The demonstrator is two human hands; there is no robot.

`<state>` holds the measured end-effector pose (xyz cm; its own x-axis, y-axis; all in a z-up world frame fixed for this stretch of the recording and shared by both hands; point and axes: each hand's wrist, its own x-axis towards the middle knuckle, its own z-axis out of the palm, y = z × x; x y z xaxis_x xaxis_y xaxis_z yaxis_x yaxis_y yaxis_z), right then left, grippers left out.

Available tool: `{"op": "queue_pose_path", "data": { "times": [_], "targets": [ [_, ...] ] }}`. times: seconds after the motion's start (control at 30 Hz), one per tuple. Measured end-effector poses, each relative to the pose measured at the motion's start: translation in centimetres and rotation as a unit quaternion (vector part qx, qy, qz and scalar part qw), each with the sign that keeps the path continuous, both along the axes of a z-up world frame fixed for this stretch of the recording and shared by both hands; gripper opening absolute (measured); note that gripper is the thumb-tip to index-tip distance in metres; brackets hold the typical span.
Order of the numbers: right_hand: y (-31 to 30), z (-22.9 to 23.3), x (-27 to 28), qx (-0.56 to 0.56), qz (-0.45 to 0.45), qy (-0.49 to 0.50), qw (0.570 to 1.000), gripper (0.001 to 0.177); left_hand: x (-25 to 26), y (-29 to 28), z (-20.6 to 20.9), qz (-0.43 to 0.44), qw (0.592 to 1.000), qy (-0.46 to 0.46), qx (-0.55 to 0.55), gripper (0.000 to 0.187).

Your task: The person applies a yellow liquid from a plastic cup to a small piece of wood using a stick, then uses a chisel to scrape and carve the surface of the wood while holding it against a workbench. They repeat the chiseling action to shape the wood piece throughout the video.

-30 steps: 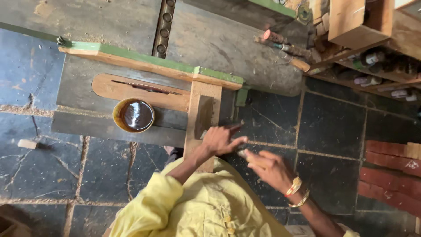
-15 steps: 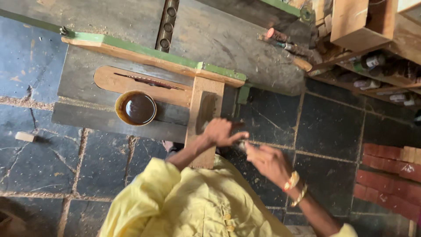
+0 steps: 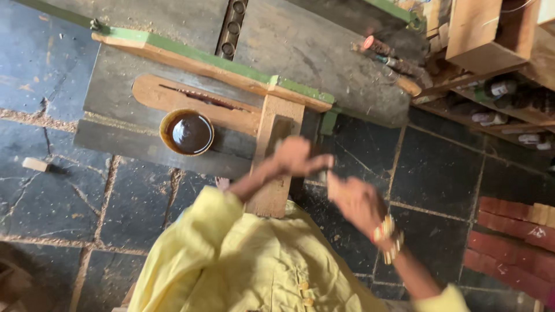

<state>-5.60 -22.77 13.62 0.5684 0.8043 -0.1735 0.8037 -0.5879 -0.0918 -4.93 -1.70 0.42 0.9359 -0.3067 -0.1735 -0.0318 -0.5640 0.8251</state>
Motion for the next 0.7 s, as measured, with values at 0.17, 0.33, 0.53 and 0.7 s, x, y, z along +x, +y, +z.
{"op": "queue_pose_path", "data": {
  "times": [0.17,0.33,0.53,0.7],
  "targets": [
    [1.4,-0.7,2.5,0.139,-0.026,0.034,0.989,0.048,4.2,2.3,-0.2,0.062,0.987,-0.127,-0.07,0.065],
    [-1.4,0.9,-4.4,0.064,-0.132,0.12,0.982,0.045,-4.9,-1.5,-0.6,-0.033,0.998,0.005,0.059,0.092],
    [0.6,-0.4,3.3,0.053,0.026,-0.027,0.998,0.037,4.7,1.3,0.1,0.067,0.992,-0.087,-0.053,0.067],
    [-0.4,0.4,-0.6,0.106,0.086,-0.022,0.99,0.042,0.8,0.0,1.0,0.03,0.995,-0.075,-0.067,0.066]
  ]
}}
